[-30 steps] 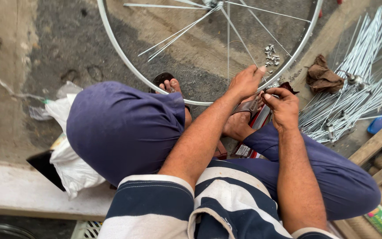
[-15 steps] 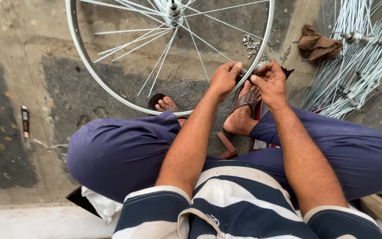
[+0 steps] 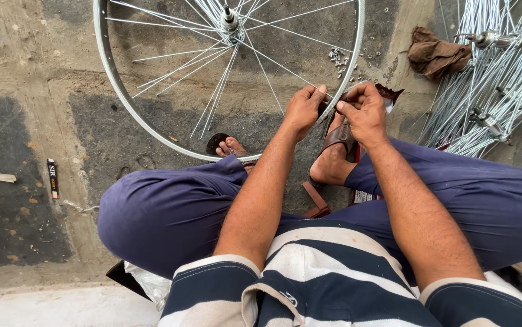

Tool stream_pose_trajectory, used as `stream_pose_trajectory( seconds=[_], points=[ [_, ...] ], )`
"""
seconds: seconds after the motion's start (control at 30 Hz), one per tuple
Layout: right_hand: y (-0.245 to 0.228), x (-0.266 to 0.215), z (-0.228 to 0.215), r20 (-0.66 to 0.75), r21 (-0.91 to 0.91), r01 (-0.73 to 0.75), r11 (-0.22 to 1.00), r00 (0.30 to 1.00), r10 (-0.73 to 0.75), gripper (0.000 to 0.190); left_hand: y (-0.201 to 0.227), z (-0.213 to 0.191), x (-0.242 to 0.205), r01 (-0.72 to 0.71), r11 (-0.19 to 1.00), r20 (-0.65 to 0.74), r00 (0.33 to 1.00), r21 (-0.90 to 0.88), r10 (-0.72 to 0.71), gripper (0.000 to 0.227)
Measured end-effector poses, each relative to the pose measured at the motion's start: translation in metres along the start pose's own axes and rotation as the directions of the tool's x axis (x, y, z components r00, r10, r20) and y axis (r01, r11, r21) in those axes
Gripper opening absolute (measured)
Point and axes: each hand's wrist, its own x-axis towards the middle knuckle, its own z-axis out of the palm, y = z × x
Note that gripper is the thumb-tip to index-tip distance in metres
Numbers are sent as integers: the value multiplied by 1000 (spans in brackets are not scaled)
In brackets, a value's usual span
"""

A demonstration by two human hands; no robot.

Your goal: The person sits on the floor and installs spokes into a bicycle wheel rim, threading them through the rim holes and securing them with nipples. The person repeatedly picks up spokes and nipples, inserts them, and tightens them by hand.

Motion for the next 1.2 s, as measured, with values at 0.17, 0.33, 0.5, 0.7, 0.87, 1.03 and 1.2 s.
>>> stream_pose_trajectory(
  seconds=[0.17,0.33,0.5,0.7,0.87,1.03,1.2],
  points=[
    [-10,-4,7,-66,-59,-33,998,997,29,28,4,0,-2,0,1000,6,1000,4,0,40],
    [-19,-4,8,-38,-252,-6,968,999,-4,25,4,1,-2,53,998,13,998,21,-53,40],
    [-22,-3,7,-71,-318,-5,948,997,-19,23,3,0,-1,32,999,15,999,36,-33,41],
    [-22,-3,7,-22,-373,79,925,995,-94,23,2,0,-1,23,999,13,1000,30,-23,41],
    [-24,-3,7,-1,-368,91,925,995,-98,22,3,0,-1,42,998,3,999,47,-43,42],
    [-21,-4,8,-13,-386,89,918,995,-102,21,4,0,-3,30,999,-6,1000,28,-30,41],
    [-19,0,11,-92,-108,-19,994,996,9,25,7,1,-5,53,997,-3,999,53,-53,40]
  ],
)
